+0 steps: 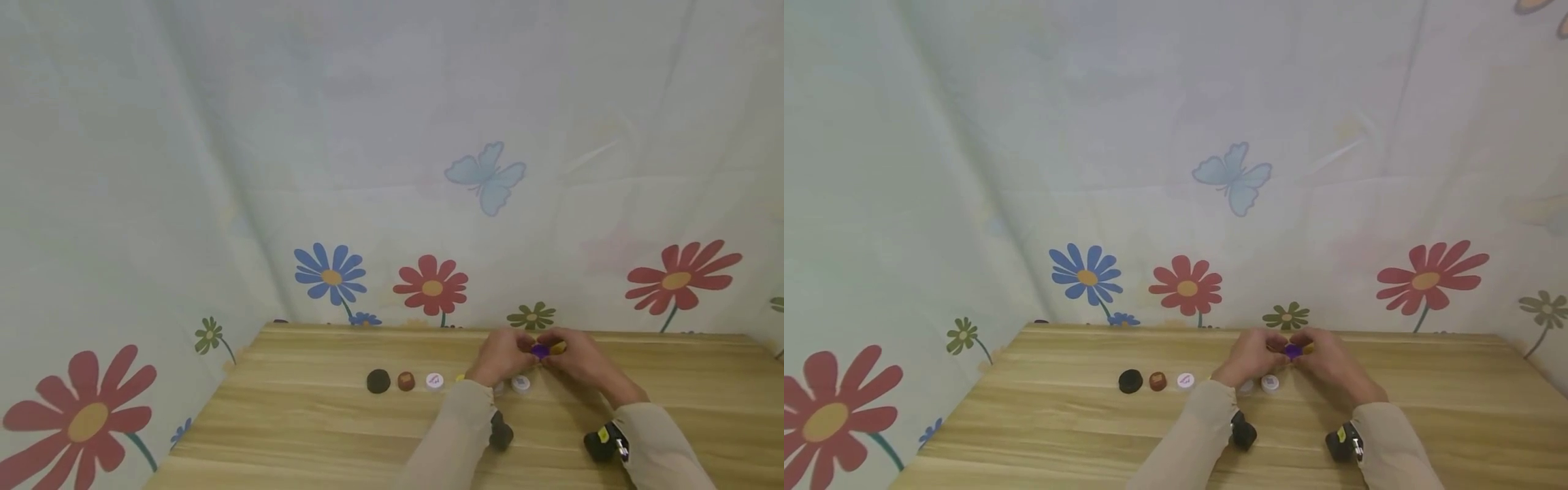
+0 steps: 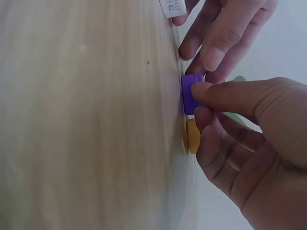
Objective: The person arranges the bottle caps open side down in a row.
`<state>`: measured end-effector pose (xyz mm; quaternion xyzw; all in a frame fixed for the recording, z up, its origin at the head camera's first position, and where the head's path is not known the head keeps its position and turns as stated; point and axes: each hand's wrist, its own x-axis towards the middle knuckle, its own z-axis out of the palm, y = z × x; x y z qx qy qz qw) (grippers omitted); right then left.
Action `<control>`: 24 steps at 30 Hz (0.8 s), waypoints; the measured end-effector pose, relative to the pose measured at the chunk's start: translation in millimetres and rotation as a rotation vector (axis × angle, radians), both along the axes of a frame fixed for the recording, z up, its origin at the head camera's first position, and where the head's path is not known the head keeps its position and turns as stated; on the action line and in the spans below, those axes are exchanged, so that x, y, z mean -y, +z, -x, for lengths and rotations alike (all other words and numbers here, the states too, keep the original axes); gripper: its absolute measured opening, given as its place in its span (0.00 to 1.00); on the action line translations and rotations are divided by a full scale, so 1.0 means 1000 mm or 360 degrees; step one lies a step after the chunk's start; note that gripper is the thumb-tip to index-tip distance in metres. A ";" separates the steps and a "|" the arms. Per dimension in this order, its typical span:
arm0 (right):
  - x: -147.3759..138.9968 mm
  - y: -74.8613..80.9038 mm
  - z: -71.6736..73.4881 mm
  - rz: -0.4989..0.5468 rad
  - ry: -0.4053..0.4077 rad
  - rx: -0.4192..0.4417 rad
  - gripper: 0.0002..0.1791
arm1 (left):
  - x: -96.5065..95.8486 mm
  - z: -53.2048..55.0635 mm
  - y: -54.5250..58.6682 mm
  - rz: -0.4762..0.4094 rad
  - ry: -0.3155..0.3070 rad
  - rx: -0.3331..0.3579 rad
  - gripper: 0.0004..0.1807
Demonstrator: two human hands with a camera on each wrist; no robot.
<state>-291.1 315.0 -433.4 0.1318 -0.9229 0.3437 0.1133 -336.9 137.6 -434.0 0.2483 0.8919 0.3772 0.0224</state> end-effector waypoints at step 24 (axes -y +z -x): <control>-0.002 0.020 -0.016 0.0161 -0.0014 0.0244 0.15 | 0.007 -0.006 0.006 -0.0068 -0.0036 -0.0097 0.12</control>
